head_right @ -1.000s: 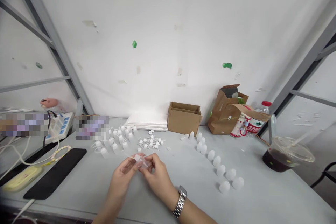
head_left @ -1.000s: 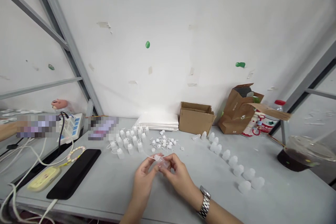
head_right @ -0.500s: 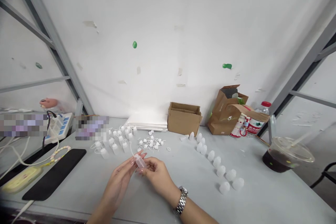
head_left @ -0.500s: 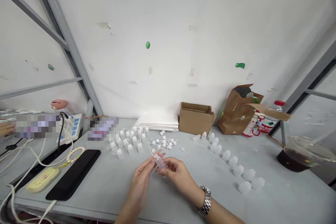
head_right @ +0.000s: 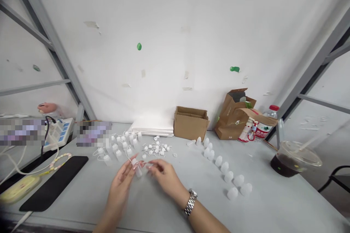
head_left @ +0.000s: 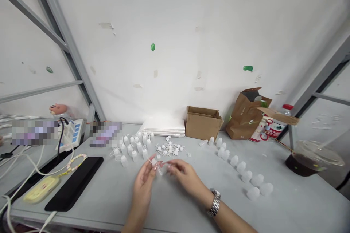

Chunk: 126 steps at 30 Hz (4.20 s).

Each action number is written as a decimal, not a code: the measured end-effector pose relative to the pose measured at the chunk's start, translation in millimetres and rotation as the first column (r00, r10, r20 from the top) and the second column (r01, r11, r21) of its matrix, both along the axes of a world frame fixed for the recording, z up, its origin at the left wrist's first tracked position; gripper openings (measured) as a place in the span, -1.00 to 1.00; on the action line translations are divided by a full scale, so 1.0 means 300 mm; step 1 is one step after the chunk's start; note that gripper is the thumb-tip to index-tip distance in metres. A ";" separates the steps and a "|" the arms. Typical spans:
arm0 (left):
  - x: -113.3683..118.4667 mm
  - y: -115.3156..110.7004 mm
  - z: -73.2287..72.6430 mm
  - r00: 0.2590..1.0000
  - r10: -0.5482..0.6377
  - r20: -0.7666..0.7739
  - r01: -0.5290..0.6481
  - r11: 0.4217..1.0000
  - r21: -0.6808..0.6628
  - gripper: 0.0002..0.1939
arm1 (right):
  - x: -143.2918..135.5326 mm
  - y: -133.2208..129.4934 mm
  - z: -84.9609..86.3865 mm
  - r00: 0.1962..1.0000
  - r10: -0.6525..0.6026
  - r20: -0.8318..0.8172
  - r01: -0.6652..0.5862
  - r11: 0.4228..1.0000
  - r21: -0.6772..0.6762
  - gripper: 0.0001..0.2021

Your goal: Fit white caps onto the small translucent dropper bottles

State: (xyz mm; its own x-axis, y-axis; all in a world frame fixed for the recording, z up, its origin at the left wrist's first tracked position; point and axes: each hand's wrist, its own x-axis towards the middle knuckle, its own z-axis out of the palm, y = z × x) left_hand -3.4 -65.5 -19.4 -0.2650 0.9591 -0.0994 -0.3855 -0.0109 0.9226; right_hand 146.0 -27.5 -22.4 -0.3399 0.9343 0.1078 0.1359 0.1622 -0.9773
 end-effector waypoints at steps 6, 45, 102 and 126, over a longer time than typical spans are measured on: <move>-0.007 -0.017 0.028 0.996 -0.013 -0.084 0.017 0.998 0.056 -0.45 | 0.078 0.180 -0.012 0.831 -0.486 0.271 0.383 0.853 0.354 -0.76; 0.025 -0.035 -0.019 0.937 -0.282 -0.205 0.303 0.950 0.078 -0.21 | 0.020 0.043 0.071 0.962 0.171 -0.213 -0.170 0.985 0.026 -0.87; 0.004 -0.025 -0.035 0.736 -0.031 -0.676 0.093 0.994 0.056 -0.54 | 0.001 0.015 0.032 0.953 0.027 0.303 -0.096 0.972 0.216 -0.72; 0.013 -0.025 -0.012 0.812 -0.027 -0.584 0.027 1.000 -0.009 -0.42 | 0.003 0.062 0.027 0.981 -0.091 0.169 0.058 0.981 0.187 -0.64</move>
State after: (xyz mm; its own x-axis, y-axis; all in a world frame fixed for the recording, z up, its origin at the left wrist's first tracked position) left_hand 0.6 -73.0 -23.1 -0.2475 0.9667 0.0651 0.2253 -0.0079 0.9743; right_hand 146.8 -8.9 -14.4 -0.2986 0.9283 0.2214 0.3214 0.3163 -0.8926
